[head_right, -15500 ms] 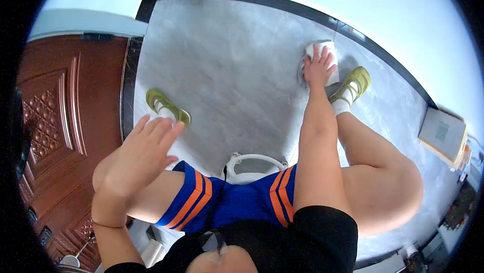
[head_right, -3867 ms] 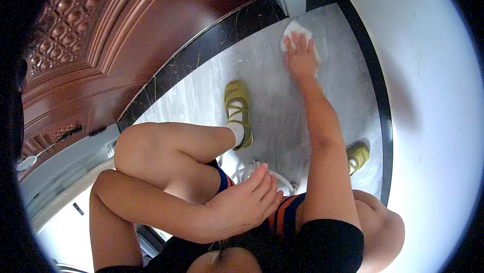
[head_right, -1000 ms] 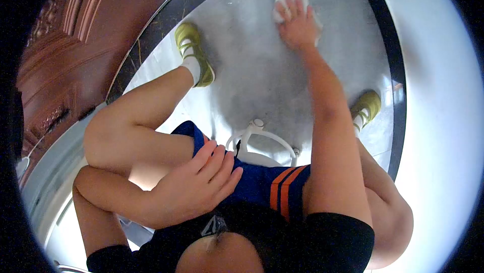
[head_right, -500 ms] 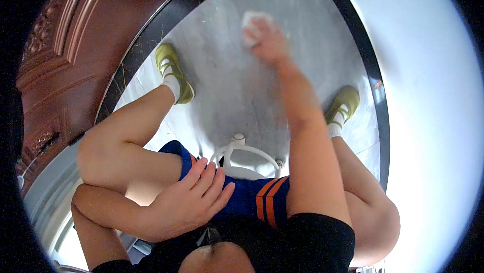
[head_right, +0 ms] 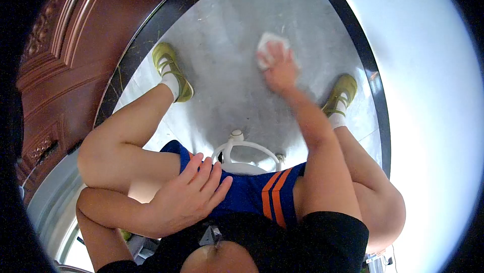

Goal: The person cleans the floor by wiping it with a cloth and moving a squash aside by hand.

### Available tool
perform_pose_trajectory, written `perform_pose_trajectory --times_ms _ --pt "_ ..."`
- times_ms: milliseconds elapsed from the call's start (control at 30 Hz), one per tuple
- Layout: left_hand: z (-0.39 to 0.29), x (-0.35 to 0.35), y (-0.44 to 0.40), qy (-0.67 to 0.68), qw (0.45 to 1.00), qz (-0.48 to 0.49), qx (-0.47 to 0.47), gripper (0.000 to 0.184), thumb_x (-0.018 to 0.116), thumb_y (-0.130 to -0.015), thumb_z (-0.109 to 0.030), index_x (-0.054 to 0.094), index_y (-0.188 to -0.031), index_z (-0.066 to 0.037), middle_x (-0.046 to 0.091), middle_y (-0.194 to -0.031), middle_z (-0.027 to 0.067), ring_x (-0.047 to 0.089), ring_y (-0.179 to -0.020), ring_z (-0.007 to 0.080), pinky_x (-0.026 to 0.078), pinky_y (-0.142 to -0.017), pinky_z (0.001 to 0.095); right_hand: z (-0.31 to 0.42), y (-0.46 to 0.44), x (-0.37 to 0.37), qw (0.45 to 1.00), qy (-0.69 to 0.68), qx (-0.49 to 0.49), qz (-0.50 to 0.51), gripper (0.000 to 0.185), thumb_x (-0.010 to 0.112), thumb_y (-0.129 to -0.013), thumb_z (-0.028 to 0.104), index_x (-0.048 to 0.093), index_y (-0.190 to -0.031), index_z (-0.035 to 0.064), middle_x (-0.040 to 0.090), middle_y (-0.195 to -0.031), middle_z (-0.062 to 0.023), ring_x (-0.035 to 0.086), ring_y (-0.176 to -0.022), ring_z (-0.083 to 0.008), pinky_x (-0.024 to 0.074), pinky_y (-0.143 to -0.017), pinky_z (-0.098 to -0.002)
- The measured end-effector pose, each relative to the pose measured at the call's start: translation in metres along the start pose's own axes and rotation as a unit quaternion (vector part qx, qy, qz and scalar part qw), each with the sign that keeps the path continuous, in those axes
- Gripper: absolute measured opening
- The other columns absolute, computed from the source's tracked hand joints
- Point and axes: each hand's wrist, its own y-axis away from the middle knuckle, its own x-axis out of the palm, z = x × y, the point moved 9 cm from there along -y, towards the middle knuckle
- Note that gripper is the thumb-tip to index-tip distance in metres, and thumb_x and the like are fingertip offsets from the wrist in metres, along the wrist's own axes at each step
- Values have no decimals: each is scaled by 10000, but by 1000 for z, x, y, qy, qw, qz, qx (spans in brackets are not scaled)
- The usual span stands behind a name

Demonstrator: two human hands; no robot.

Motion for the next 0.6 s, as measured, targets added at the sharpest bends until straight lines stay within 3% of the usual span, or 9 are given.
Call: perform_pose_trajectory --times_ms 67,133,233,300,400,533,600 --pt "-2 1 0 -11 1000 -1 -8 466 465 -941 -220 545 -1348 -7 583 -1271 240 551 -1194 399 360 -1084 547 68 14 13 995 -23 -76 66 618 578 -902 406 405 -1496 392 247 -1632 -57 201 -1502 -332 178 -1194 -573" --pt "-3 1 -2 -17 1000 -6 -8 465 463 -941 -218 543 -1348 -7 581 -1273 242 552 -1194 400 360 -1085 547 120 27 13 983 -101 -152 37 601 586 -887 409 443 -1470 400 242 -1632 -58 196 -1502 -332 147 -1205 -567" --pt "-5 5 -5 -33 999 0 -9 463 463 -941 -217 542 -1346 -7 580 -1270 244 554 -1192 399 358 -1086 548 125 21 3 971 -101 -209 53 596 603 -880 372 458 -1456 414 252 -1626 -57 215 -1497 -326 155 -1207 -564" --pt "-7 9 -6 -32 999 15 0 468 456 -954 -219 527 -1361 1 573 -1288 249 546 -1209 402 350 -1093 548 91 0 20 975 -108 -193 36 620 625 -870 341 452 -1460 418 255 -1625 -57 227 -1494 -316 163 -1208 -560" --pt "-14 18 -6 -26 999 39 13 479 449 -976 -222 499 -1391 12 560 -1326 257 528 -1241 409 334 -1105 547 -4 -28 -10 993 -114 -31 16 651 653 -859 288 448 -1462 426 268 -1619 -60 244 -1486 -326 185 -1203 -557" --pt "-14 34 -5 -31 999 33 -6 478 471 -962 -210 508 -1386 6 569 -1315 246 535 -1226 404 332 -1104 545 -158 3 -9 982 -22 154 -108 679 631 -904 316 356 -1515 425 242 -1628 -66 207 -1496 -345 173 -1203 -565" --pt "-13 37 -5 -37 999 35 -11 478 479 -956 -210 514 -1382 5 572 -1309 242 542 -1215 401 330 -1104 544 -175 28 -1 968 1 223 -115 686 623 -914 335 331 -1529 414 221 -1636 -75 181 -1506 -342 160 -1204 -572"
